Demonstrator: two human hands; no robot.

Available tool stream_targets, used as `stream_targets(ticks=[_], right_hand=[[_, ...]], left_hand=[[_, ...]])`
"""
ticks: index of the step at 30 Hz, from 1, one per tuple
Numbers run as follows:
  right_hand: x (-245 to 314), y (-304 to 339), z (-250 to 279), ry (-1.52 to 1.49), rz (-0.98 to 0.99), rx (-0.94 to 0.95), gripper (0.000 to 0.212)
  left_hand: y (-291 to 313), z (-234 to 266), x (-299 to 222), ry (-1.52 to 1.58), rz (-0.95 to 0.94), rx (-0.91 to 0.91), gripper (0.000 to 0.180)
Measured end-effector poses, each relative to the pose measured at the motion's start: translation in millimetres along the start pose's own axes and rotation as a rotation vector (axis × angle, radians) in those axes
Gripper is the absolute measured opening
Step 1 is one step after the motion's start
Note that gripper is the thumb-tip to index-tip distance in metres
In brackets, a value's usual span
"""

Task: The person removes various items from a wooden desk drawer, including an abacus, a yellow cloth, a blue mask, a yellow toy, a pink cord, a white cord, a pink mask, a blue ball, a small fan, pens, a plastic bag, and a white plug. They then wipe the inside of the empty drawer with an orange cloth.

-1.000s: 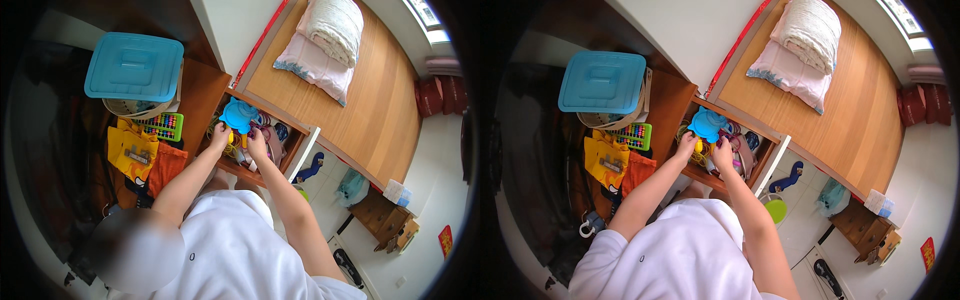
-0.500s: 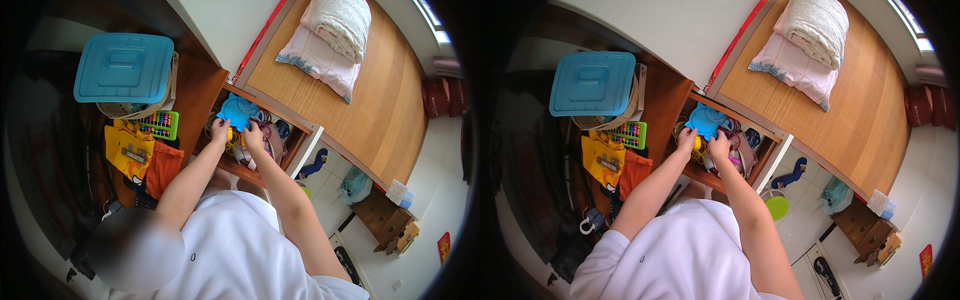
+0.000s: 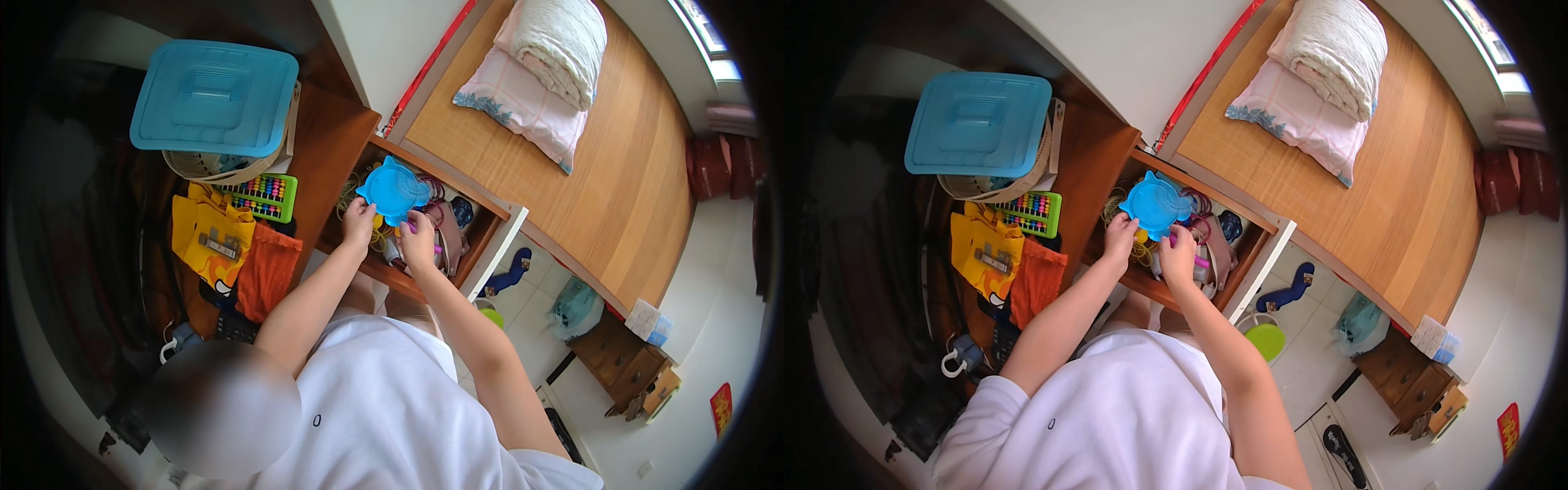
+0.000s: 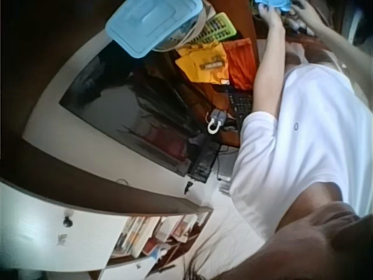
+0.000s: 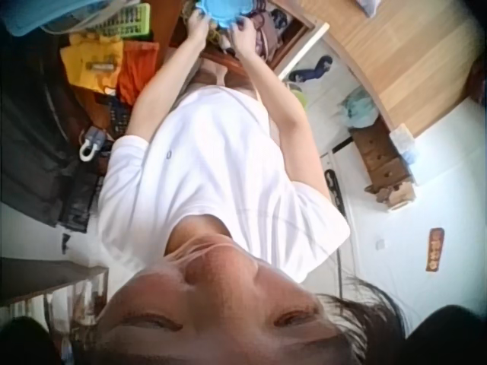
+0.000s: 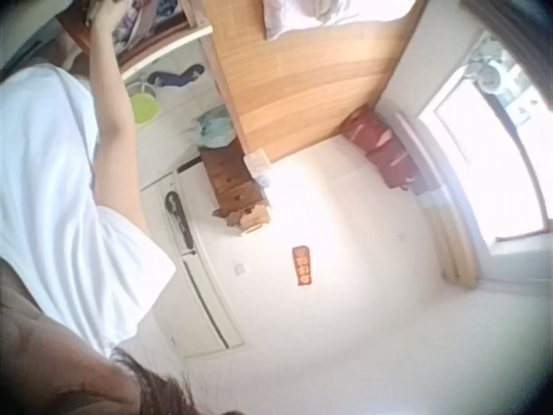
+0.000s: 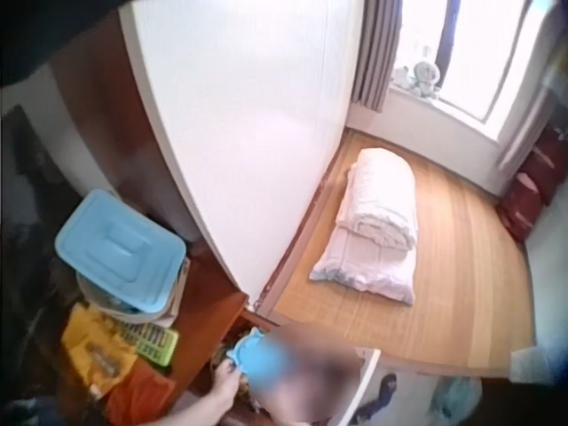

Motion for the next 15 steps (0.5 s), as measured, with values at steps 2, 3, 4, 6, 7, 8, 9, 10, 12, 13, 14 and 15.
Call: stream_targets(ticks=[2,3,4,6,7,8,9,10,12,13,14,15], right_hand=[[10.9,12.9,14.2,-0.223,0.011,-0.008,0.027],[10.0,14.7,18.9,-0.423,-0.076,0.1,0.025],[10.9,17.3,26.4,-0.623,-0.162,0.199,0.022],[37.9,32.1,46.8,-0.709,-0.302,0.197,0.027],[53.0,39.3,57.3,-0.71,-0.292,0.188,0.029],[64.5,45.6,64.7,-0.712,-0.282,0.18,0.031],[73.1,50.5,70.3,-0.713,-0.254,0.211,0.031],[80.6,54.6,75.3,-0.713,-0.225,0.244,0.031],[90.8,61.5,76.3,-0.705,-0.177,0.312,0.03],[94.8,64.4,76.1,-0.697,-0.157,0.341,0.03],[99.5,67.4,74.9,-0.688,-0.137,0.372,0.03],[105.5,71.3,71.4,-0.719,-0.137,0.369,0.024]], left_hand=[[17.0,-4.3,-12.7,0.079,0.078,0.037,0.016],[24.6,-2.8,-15.8,0.155,0.103,0.06,0.016],[33.4,-3.1,-20.5,0.228,0.127,0.096,0.017],[50.5,1.9,-30.8,0.219,0.139,0.158,0.016],[61.4,3.1,-38.7,0.227,0.147,0.17,0.015],[70.5,6.0,-43.8,0.234,0.155,0.181,0.015],[77.7,10.5,-46.4,0.214,0.144,0.188,0.016],[84.0,15.0,-48.8,0.218,0.13,0.201,0.016],[96.7,25.5,-54.2,0.228,0.102,0.223,0.017],[105.2,29.9,-60.7,0.235,0.097,0.214,0.016],[113.1,35.2,-66.6,0.25,0.071,0.2,0.016],[120.6,41.2,-71.9,0.265,0.044,0.185,0.016]])
Point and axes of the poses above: each hand's wrist, its own y-axis away from the middle knuckle, its own z-axis out of the back of the hand, x = y × z, the point moved 2 cm from there along -y, towards the middle knuckle, and after that the axes turned 5 degrees about y, right-handed, at the moved point
